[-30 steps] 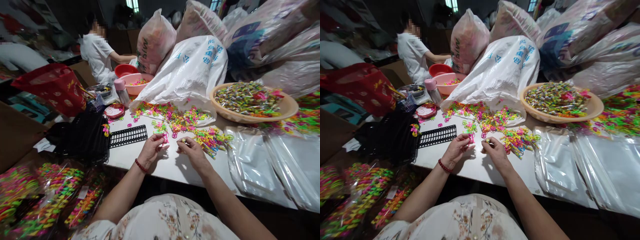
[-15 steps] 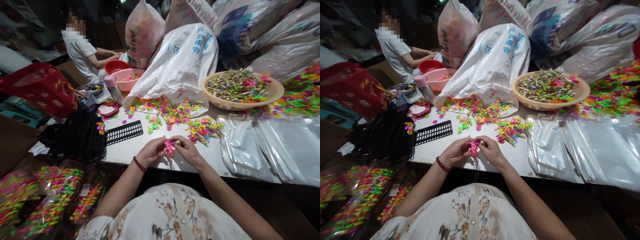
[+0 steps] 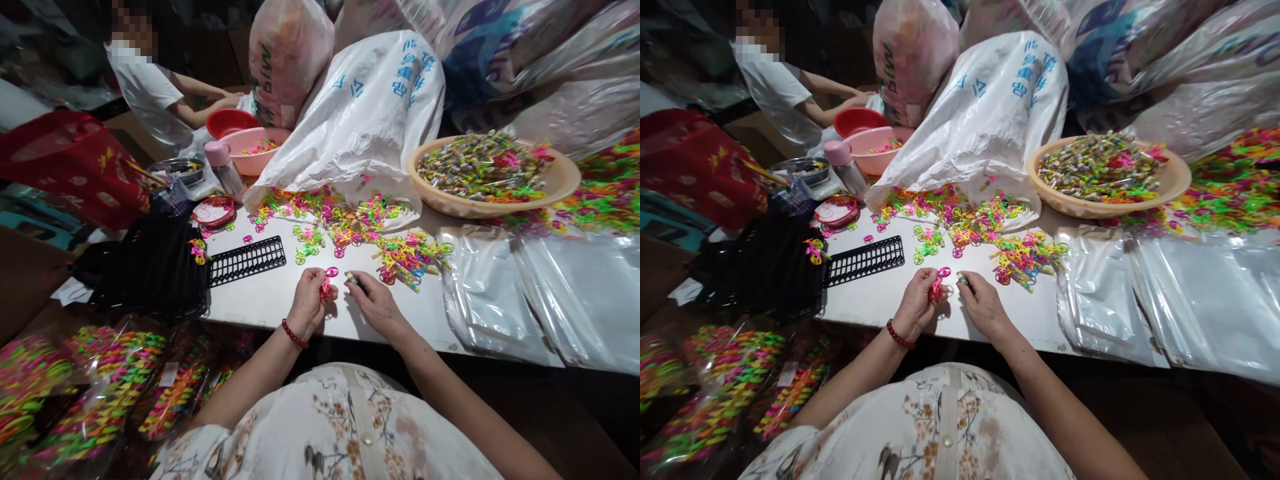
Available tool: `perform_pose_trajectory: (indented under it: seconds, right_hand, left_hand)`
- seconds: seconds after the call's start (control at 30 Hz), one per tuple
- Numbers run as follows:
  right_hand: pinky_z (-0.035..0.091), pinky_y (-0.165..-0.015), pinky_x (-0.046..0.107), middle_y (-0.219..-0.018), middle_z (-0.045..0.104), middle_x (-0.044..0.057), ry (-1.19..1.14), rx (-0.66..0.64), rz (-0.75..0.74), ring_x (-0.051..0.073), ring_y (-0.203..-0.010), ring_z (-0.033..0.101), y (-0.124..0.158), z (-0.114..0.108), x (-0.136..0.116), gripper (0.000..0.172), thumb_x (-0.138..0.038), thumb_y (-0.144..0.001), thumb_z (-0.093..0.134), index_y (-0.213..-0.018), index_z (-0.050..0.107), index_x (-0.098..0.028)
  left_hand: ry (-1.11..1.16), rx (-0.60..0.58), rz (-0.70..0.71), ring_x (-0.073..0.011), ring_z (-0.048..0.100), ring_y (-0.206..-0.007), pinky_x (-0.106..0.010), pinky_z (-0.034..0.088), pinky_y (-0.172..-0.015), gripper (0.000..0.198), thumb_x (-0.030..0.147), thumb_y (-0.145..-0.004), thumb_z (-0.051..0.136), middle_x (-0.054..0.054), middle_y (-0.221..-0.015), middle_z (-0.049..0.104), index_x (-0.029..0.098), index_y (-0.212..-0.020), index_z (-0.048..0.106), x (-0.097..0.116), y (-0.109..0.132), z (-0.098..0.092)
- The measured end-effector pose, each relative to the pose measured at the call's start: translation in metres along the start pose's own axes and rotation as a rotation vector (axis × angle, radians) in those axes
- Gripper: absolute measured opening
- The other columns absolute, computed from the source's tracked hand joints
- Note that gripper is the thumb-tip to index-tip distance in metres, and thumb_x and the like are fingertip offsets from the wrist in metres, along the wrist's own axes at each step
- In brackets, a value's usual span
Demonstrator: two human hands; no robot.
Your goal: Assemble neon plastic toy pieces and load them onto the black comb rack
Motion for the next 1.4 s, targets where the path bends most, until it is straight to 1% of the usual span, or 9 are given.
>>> perform_pose_trajectory:
  seconds: [0.17,0.27,0.37,0.47,0.7,0.93,1.1,1.27,1.4]
  right_hand:
    - [0.048,-0.061,0.028,-0.078,0.070,0.001,-0.113,-0.106,0.102,0.016,-0.066,0.060,0.007,0.012,0.002,0.027,-0.041,-0.088,0.058,-0.102,0.068,-0.019]
    - [0.047,-0.066,0.026,-0.079,0.070,0.000,-0.187,-0.164,0.086,0.014,-0.069,0.060,0.008,0.018,-0.004,0.026,-0.041,-0.091,0.055,-0.090,0.068,-0.019]
    - [0.047,-0.072,0.026,-0.080,0.069,0.000,-0.218,-0.158,0.058,0.014,-0.074,0.061,0.009,0.018,-0.007,0.027,-0.042,-0.093,0.053,-0.086,0.067,-0.020]
    - [0.045,-0.067,0.025,-0.075,0.066,-0.002,-0.202,-0.147,0.076,0.014,-0.069,0.058,0.010,0.018,-0.004,0.030,-0.045,-0.094,0.053,-0.083,0.065,-0.020]
    - [0.045,-0.068,0.024,-0.076,0.067,-0.001,-0.199,-0.136,0.044,0.014,-0.071,0.059,0.014,0.017,-0.006,0.026,-0.039,-0.094,0.054,-0.083,0.066,-0.019]
    - [0.048,-0.075,0.028,-0.088,0.070,0.005,0.038,-0.002,-0.256,0.017,-0.080,0.064,0.023,0.014,-0.028,0.015,-0.024,-0.096,0.051,-0.098,0.065,-0.019]
    - [0.047,-0.065,0.028,-0.076,0.060,0.004,0.228,0.022,-0.417,0.017,-0.069,0.059,0.030,0.019,-0.041,0.018,-0.017,-0.098,0.044,-0.090,0.059,-0.019]
    - [0.046,-0.061,0.029,-0.071,0.056,0.004,0.422,0.047,-0.558,0.018,-0.065,0.055,0.036,0.026,-0.046,0.019,-0.013,-0.098,0.041,-0.087,0.056,-0.018]
    - [0.045,-0.060,0.030,-0.070,0.056,0.005,0.559,0.038,-0.584,0.019,-0.063,0.055,0.040,0.034,-0.043,0.023,-0.012,-0.097,0.039,-0.083,0.057,-0.017]
  left_hand:
    - [-0.100,-0.046,0.121,-0.0082,0.048,-0.041,-0.017,0.036,-0.045,0.029,0.042,-0.085,0.063,0.009,-0.051,0.050,0.021,-0.091,0.043,0.007,0.004,0.005]
    - [-0.163,-0.077,0.157,-0.0081,0.045,-0.039,-0.018,0.036,-0.044,0.031,0.045,-0.086,0.060,0.010,-0.049,0.048,0.022,-0.092,0.041,0.006,0.006,0.009]
    - [-0.203,-0.099,0.180,-0.0068,0.044,-0.037,-0.018,0.035,-0.043,0.031,0.045,-0.086,0.060,0.011,-0.051,0.047,0.023,-0.091,0.040,0.004,0.006,0.011]
    - [-0.238,-0.096,0.200,-0.0062,0.044,-0.037,-0.017,0.035,-0.042,0.029,0.045,-0.087,0.059,0.011,-0.054,0.048,0.023,-0.090,0.040,0.002,0.006,0.010]
    - [-0.322,-0.088,0.225,-0.0077,0.045,-0.039,-0.017,0.036,-0.040,0.027,0.046,-0.089,0.056,0.010,-0.053,0.048,0.023,-0.090,0.041,0.000,0.005,0.008]
    - [-0.346,-0.023,0.240,-0.0057,0.040,-0.037,-0.017,0.033,-0.039,0.031,0.049,-0.089,0.058,0.010,-0.056,0.045,0.022,-0.087,0.042,-0.001,0.004,0.003]
    - [-0.409,0.048,0.243,-0.0077,0.038,-0.041,-0.019,0.032,-0.040,0.023,0.043,-0.091,0.053,0.010,-0.056,0.039,0.022,-0.085,0.043,-0.004,0.007,0.001]
    - [-0.559,0.145,0.349,-0.0103,0.044,-0.057,-0.022,0.036,-0.055,0.014,0.029,-0.091,0.051,0.005,-0.065,0.045,0.021,-0.080,0.047,-0.001,0.005,-0.005]
    - [-0.682,0.134,0.408,-0.0126,0.048,-0.066,-0.025,0.037,-0.066,0.012,0.025,-0.091,0.050,0.003,-0.071,0.050,0.021,-0.080,0.047,-0.003,0.004,-0.003]
Point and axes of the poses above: each hand's wrist, its own y-axis away from the middle knuckle, its own z-axis out of the palm, x = y × z, the point moved 7 cm from there along -y, towards the middle knuckle
